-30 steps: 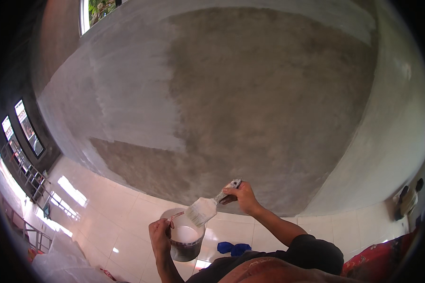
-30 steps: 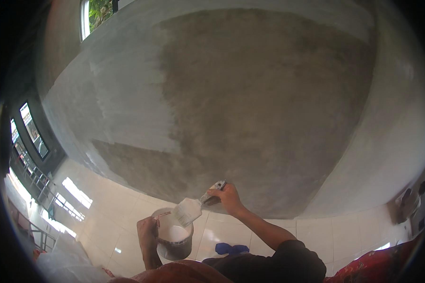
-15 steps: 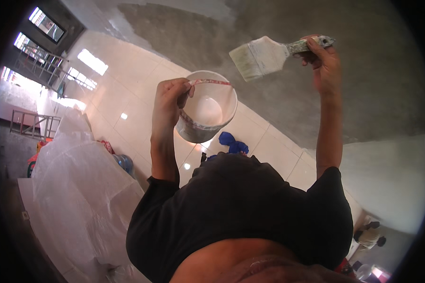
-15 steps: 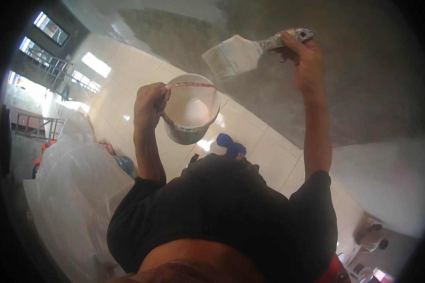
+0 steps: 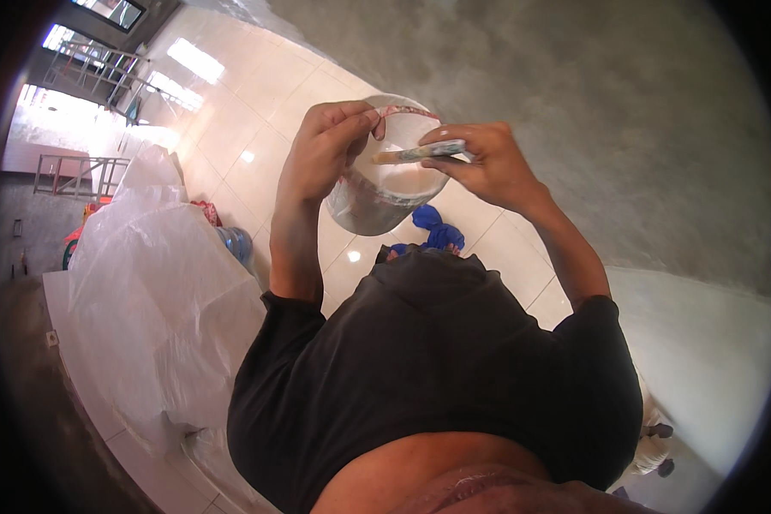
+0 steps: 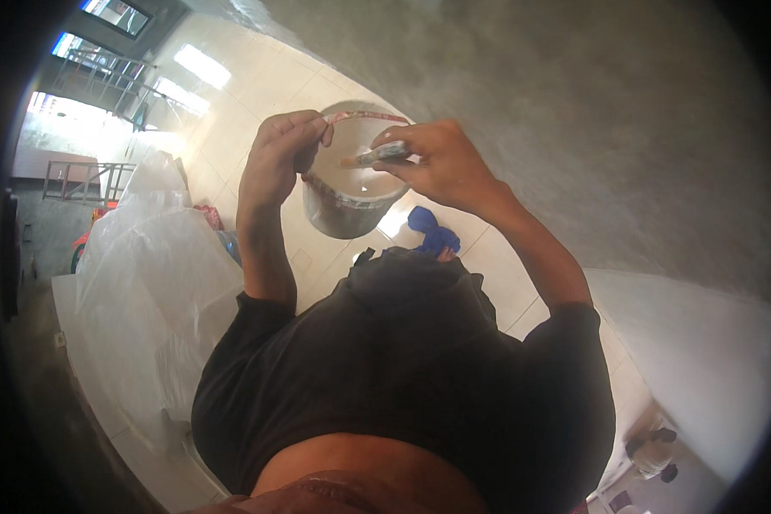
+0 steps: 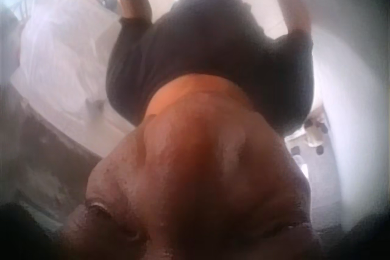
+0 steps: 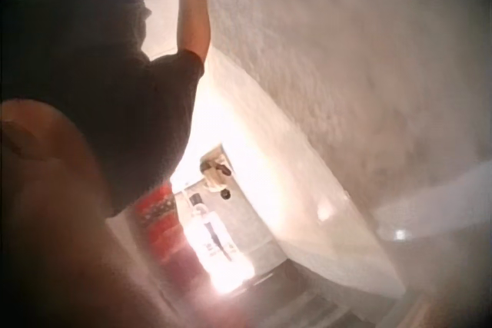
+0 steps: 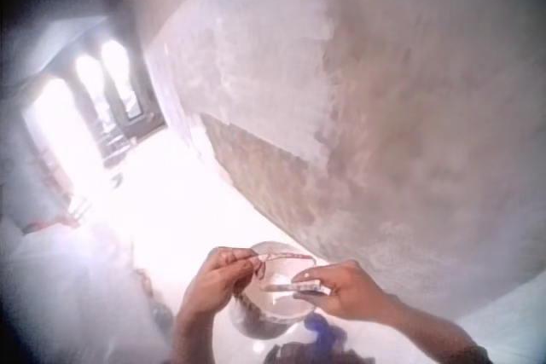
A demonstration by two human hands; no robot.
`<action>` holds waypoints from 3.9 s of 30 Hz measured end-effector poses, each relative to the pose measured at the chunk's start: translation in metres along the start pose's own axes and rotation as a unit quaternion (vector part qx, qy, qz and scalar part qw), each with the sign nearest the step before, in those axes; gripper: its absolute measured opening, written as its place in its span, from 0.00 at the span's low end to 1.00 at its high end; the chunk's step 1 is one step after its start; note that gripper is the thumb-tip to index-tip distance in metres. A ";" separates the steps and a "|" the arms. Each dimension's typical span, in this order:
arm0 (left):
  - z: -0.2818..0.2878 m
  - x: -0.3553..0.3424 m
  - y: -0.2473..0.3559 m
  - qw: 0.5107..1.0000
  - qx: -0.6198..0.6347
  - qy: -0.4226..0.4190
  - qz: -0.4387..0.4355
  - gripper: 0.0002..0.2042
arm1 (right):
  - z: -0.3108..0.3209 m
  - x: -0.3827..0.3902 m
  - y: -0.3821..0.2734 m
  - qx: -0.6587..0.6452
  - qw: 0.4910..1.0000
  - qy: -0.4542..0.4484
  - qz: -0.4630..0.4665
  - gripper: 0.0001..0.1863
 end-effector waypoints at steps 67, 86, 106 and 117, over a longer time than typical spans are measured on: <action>0.062 -0.028 -0.056 0.980 0.130 -0.147 -0.037 0.12 | -0.103 0.025 0.023 -0.154 0.888 0.376 -0.217 0.11; 0.056 -0.008 -0.026 0.984 0.058 -0.168 -0.028 0.13 | -0.096 0.027 -0.064 0.385 0.839 0.384 0.002 0.11; 0.055 0.002 0.000 0.991 0.114 -0.056 -0.030 0.13 | -0.049 0.022 -0.032 -0.014 0.918 0.365 -0.152 0.09; 0.059 -0.002 -0.012 0.988 0.147 -0.051 -0.021 0.12 | -0.050 0.021 -0.061 0.217 0.915 0.337 -0.042 0.09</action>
Point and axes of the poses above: each hand's wrist, its own x-axis away from the middle knuckle, its own z-axis out of the back of the hand, y = z × x, the point moved 7 cm from there along -x, towards the middle knuckle
